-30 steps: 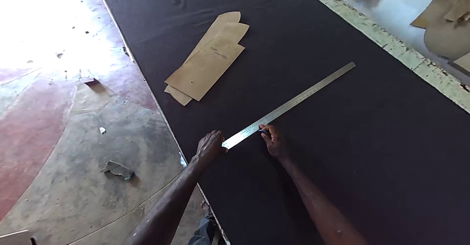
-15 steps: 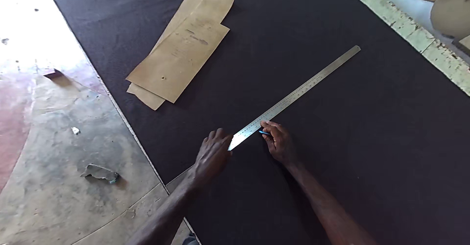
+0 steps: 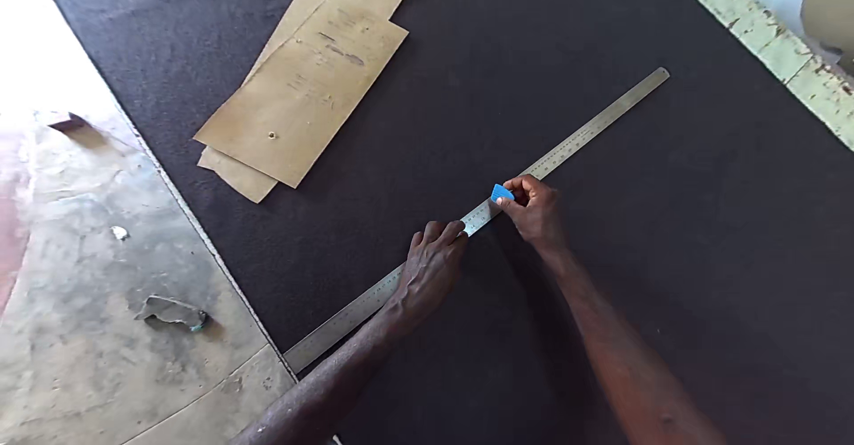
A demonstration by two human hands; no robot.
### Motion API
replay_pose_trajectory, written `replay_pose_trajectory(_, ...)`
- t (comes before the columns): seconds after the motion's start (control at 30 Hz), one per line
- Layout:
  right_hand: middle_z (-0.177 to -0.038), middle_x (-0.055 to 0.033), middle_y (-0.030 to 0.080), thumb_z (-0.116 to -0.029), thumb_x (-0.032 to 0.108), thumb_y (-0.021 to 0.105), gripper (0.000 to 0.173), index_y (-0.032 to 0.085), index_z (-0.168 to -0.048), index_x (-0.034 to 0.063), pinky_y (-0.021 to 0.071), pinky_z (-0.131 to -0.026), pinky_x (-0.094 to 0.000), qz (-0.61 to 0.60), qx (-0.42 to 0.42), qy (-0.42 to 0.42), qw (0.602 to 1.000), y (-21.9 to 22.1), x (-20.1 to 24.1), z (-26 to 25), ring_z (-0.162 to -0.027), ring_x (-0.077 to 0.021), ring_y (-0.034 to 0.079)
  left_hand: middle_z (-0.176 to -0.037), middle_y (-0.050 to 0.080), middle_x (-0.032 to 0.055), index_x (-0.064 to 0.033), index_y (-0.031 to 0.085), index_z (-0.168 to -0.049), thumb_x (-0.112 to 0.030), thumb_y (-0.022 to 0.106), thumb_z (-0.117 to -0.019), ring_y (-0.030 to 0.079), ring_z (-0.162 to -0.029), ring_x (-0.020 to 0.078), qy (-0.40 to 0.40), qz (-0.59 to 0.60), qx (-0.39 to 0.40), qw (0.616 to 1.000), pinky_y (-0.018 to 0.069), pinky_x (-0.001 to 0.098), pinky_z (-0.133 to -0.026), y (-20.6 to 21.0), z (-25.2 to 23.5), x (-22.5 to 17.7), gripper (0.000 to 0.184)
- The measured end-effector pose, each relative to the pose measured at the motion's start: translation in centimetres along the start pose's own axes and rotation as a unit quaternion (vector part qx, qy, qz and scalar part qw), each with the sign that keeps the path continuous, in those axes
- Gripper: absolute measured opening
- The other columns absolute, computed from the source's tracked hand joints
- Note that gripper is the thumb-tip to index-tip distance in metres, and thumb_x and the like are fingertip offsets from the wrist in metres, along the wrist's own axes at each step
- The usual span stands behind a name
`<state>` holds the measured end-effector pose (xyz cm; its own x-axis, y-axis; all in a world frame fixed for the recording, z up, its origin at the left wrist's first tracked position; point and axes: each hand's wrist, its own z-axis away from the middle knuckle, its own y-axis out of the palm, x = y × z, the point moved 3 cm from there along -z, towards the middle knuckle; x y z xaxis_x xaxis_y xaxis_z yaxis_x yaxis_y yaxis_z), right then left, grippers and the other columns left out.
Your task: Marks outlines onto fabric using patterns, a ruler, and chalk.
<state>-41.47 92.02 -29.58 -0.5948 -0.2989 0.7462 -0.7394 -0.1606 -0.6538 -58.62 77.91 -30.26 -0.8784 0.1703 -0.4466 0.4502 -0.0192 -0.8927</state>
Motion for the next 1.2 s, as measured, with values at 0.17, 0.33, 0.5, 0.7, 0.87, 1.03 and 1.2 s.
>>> replay_pose_trajectory(0.17,-0.087,-0.0083,0.073,-0.0896,0.012,0.075,0.017,0.073,-0.105,0.0048,0.0591,-0.070,-0.0370,0.037,0.045,-0.005,0.998,0.2,0.2,-1.1,-0.073,-0.0159,0.069,-0.140,0.061,0.0013,-0.0126,0.073,-0.120,-0.018,0.053,-0.1035,0.057,-0.118,0.0276,0.016,0.046,-0.067,0.997,0.0483,0.0473,-0.091,1.2,0.5,1.2,0.027)
replay_pose_trajectory(0.33,-0.091,-0.0095,0.073,-0.0905,0.010,0.073,0.015,0.073,-0.104,0.0034,0.0600,-0.074,-0.0366,0.060,0.050,-0.047,0.996,0.8,0.4,-1.4,-0.077,-0.0167,0.070,-0.140,0.061,0.0009,-0.0131,0.074,-0.120,-0.021,0.052,-0.1040,0.056,-0.118,0.0270,0.020,0.066,-0.073,0.995,0.0473,0.0474,-0.093,1.3,0.7,1.5,0.028)
replay_pose_trajectory(0.5,-0.094,-0.0111,0.072,-0.0926,0.009,0.069,0.013,0.073,-0.104,0.0028,0.0596,-0.076,-0.0406,0.106,0.047,-0.111,0.987,1.6,1.2,-1.3,-0.082,-0.0213,0.071,-0.140,0.060,0.0006,-0.0136,0.074,-0.120,-0.021,0.054,-0.1037,0.057,-0.118,0.0264,0.018,0.061,-0.071,0.995,0.0479,0.0465,-0.093,1.3,0.6,1.5,0.026)
replay_pose_trajectory(0.7,-0.096,-0.0130,0.073,-0.0921,0.010,0.070,0.014,0.073,-0.103,0.0014,0.0601,-0.077,-0.0390,0.085,-0.025,-0.127,0.988,3.5,0.7,-1.8,-0.084,-0.0220,0.072,-0.140,0.061,0.0014,-0.0127,0.074,-0.119,-0.020,0.053,-0.1035,0.056,-0.119,0.0271,0.021,0.065,-0.073,0.995,0.0472,0.0473,-0.093,1.3,0.7,1.6,0.027)
replay_pose_trajectory(0.87,-0.096,-0.0104,0.073,-0.0943,0.013,0.071,0.024,0.069,-0.115,0.0000,0.0612,-0.073,-0.0334,-0.080,-0.165,-0.044,0.982,3.4,0.0,-1.0,-0.078,-0.0147,0.070,-0.139,0.061,0.0013,-0.0131,0.075,-0.117,-0.018,0.054,-0.1030,0.057,-0.120,0.0267,0.023,0.073,-0.080,0.994,0.0481,0.0476,-0.095,1.2,0.7,1.7,0.025)
replay_pose_trajectory(1.03,-0.111,-0.0083,0.070,-0.1011,0.021,0.065,0.040,0.060,-0.139,0.0096,0.0614,-0.067,-0.0332,-0.112,-0.188,0.029,0.975,1.4,3.2,11.6,-0.078,-0.0156,0.068,-0.140,0.061,0.0045,-0.0104,0.075,-0.116,-0.016,0.054,-0.1035,0.056,-0.122,0.0292,0.038,0.096,-0.091,0.991,0.0483,0.0502,-0.097,0.8,1.1,1.7,0.025)
replay_pose_trajectory(1.2,-0.100,-0.0045,0.073,-0.0958,0.018,0.070,0.030,0.071,-0.124,0.0066,0.0634,-0.065,-0.0312,-0.105,-0.219,0.082,0.967,2.6,3.3,28.7,-0.076,-0.0127,0.070,-0.147,0.055,0.0088,-0.0108,0.067,-0.133,-0.031,0.059,-0.1017,0.049,-0.136,0.0328,-0.015,0.073,-0.105,0.992,0.0458,0.0560,-0.105,2.0,-0.3,3.0,0.038)
